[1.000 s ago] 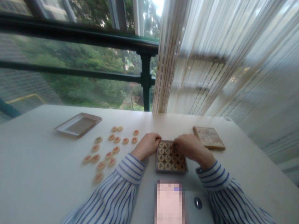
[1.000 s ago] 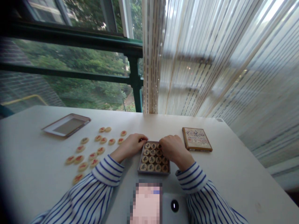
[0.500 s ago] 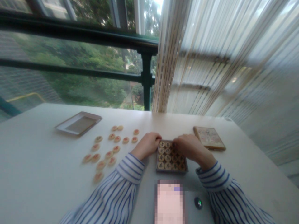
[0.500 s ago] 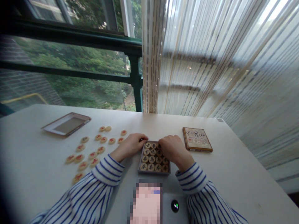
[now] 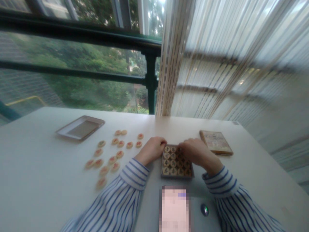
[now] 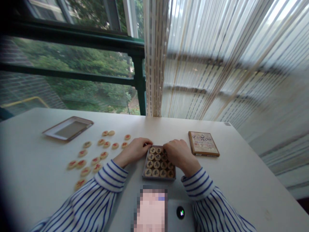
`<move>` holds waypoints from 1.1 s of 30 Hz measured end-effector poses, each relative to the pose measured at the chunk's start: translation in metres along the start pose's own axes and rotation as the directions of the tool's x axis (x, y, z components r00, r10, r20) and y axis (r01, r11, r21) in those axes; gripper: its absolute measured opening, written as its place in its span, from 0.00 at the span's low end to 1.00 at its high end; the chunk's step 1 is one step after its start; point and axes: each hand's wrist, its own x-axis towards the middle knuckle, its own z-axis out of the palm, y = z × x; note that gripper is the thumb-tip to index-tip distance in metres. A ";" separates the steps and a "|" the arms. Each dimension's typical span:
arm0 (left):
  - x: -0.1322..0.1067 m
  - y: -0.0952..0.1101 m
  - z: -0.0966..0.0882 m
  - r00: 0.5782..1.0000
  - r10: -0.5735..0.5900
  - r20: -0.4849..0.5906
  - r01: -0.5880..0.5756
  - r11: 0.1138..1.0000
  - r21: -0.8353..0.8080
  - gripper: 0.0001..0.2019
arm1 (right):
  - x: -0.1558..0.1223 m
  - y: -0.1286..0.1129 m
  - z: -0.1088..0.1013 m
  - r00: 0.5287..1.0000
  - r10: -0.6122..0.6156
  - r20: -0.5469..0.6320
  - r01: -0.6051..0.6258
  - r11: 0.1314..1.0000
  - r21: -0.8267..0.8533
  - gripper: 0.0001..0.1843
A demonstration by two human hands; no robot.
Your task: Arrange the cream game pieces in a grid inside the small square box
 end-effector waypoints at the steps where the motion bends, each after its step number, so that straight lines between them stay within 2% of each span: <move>1: 0.000 0.000 0.000 1.000 -0.003 0.000 0.003 1.000 -0.001 0.14 | 0.000 0.000 0.000 1.000 -0.002 -0.003 0.002 1.000 0.001 0.14; 33: 0.000 0.003 -0.003 1.000 -0.013 0.009 0.013 1.000 0.000 0.14 | 0.000 0.000 0.001 1.000 -0.007 -0.018 0.007 1.000 -0.016 0.13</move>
